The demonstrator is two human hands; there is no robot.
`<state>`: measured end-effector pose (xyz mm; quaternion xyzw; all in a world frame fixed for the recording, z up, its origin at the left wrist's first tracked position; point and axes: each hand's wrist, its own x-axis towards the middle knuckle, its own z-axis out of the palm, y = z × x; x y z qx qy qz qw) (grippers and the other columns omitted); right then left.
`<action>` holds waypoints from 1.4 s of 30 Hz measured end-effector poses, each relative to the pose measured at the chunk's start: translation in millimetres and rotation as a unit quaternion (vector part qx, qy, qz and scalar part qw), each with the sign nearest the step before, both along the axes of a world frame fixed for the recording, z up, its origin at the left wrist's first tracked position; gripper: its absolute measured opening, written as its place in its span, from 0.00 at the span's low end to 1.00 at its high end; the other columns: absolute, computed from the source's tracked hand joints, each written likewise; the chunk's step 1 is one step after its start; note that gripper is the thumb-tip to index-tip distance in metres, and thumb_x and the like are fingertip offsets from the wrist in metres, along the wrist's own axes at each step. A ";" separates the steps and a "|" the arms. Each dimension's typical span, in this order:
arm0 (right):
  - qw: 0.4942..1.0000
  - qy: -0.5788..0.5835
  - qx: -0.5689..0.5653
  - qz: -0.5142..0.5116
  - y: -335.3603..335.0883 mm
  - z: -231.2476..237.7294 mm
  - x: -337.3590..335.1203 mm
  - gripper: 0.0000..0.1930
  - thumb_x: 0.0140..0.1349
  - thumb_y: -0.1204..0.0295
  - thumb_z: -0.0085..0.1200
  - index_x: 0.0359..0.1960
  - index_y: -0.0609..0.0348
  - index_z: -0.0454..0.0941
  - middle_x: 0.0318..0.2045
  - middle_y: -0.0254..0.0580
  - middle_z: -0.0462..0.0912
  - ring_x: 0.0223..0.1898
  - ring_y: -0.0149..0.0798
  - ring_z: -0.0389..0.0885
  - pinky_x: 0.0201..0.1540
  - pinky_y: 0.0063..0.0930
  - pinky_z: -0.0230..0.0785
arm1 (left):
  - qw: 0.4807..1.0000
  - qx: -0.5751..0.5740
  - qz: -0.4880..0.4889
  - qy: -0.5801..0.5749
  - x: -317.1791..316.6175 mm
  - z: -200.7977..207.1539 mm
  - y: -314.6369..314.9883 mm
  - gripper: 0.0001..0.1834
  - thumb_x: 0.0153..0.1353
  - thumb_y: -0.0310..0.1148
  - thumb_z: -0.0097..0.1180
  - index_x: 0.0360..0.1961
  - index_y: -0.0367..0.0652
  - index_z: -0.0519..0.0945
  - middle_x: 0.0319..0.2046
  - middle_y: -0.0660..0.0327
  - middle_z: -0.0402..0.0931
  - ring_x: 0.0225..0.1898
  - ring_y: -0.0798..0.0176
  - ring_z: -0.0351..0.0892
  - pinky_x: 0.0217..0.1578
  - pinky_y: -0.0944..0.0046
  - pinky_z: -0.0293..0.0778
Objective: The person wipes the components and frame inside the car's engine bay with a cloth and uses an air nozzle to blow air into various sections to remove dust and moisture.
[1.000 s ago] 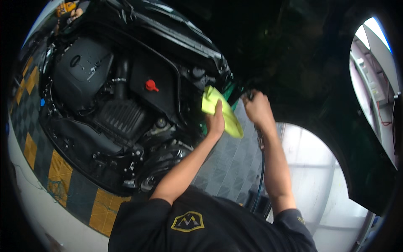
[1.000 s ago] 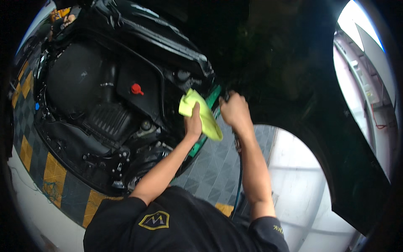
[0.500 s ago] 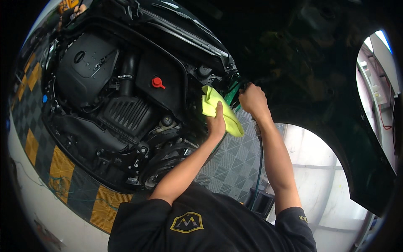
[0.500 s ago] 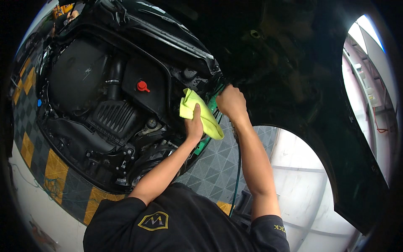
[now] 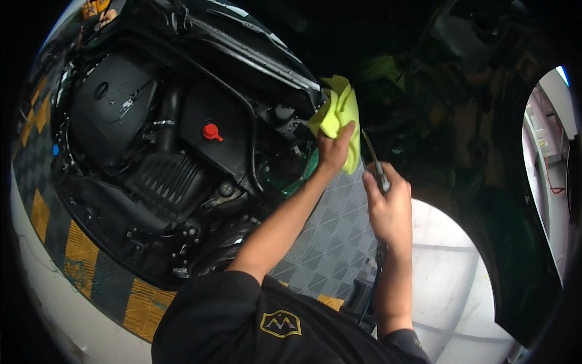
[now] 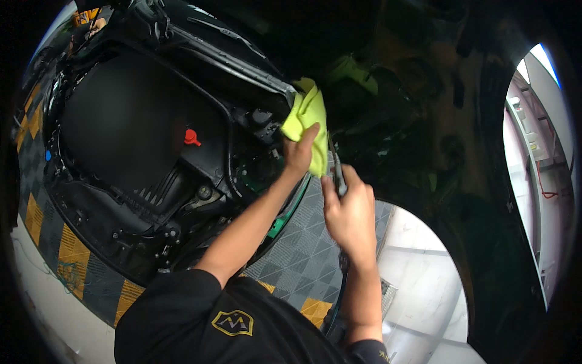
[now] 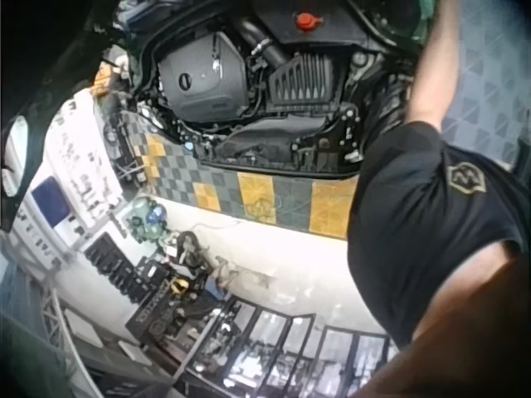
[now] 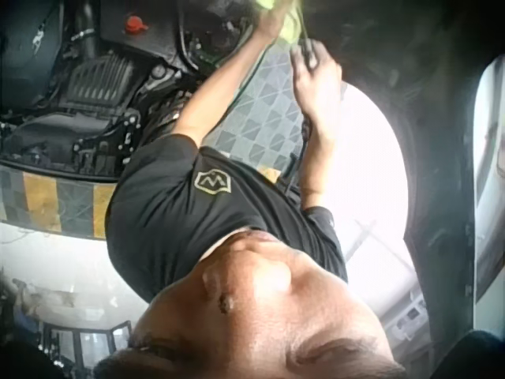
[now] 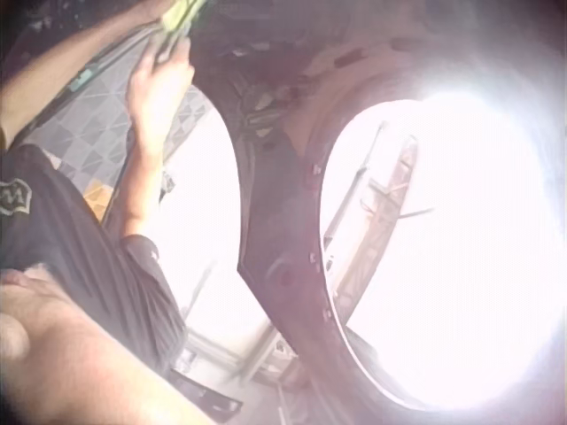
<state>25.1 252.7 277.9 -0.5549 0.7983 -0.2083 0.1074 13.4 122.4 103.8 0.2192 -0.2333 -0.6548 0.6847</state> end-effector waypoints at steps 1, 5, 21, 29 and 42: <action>1.000 0.015 -0.003 0.021 7.4 4.6 -2.7 0.11 0.68 0.72 0.58 0.45 0.70 0.79 0.22 0.62 0.79 0.23 0.60 0.80 0.30 0.41 0.70 | 0.997 -0.051 0.044 -0.026 -22.8 -2.2 -11.8 0.18 0.62 0.31 0.64 0.52 0.35 0.80 0.47 0.50 0.83 0.51 0.50 0.83 0.51 0.55 0.75; 1.000 0.015 0.008 -0.024 21.7 22.5 -16.9 0.10 0.69 0.72 0.59 0.45 0.68 0.80 0.19 0.53 0.77 0.19 0.44 0.76 0.28 0.36 0.68 | 0.885 -0.225 0.251 -0.322 -83.3 -59.2 -52.8 0.21 0.58 0.25 0.61 0.54 0.35 0.79 0.51 0.45 0.78 0.56 0.37 0.76 0.58 0.44 0.72; 0.998 -0.032 -0.023 0.056 -92.4 -29.9 -41.7 0.17 0.68 0.66 0.56 0.46 0.72 0.82 0.35 0.68 0.85 0.43 0.67 0.85 0.47 0.46 0.74 | 0.951 0.231 0.024 -0.204 78.3 -90.1 18.6 0.23 0.61 0.42 0.68 0.48 0.33 0.85 0.43 0.52 0.87 0.47 0.56 0.86 0.51 0.56 0.77; 0.984 -0.108 -0.101 0.097 -77.4 23.8 -12.2 0.12 0.69 0.70 0.58 0.45 0.70 0.82 0.22 0.35 0.77 0.24 0.26 0.70 0.29 0.29 0.66 | 0.997 0.082 -0.001 -0.014 29.0 -54.8 -51.9 0.24 0.69 0.44 0.62 0.56 0.35 0.78 0.48 0.56 0.82 0.48 0.63 0.82 0.50 0.60 0.76; 0.945 -0.223 -0.137 0.196 -132.4 -6.2 -6.3 0.14 0.74 0.70 0.54 0.53 0.69 0.78 0.20 0.31 0.74 0.19 0.24 0.72 0.23 0.20 0.65 | 0.997 -0.042 0.040 0.043 -22.1 -2.6 -40.8 0.20 0.70 0.35 0.61 0.59 0.38 0.76 0.50 0.56 0.75 0.50 0.62 0.78 0.51 0.62 0.74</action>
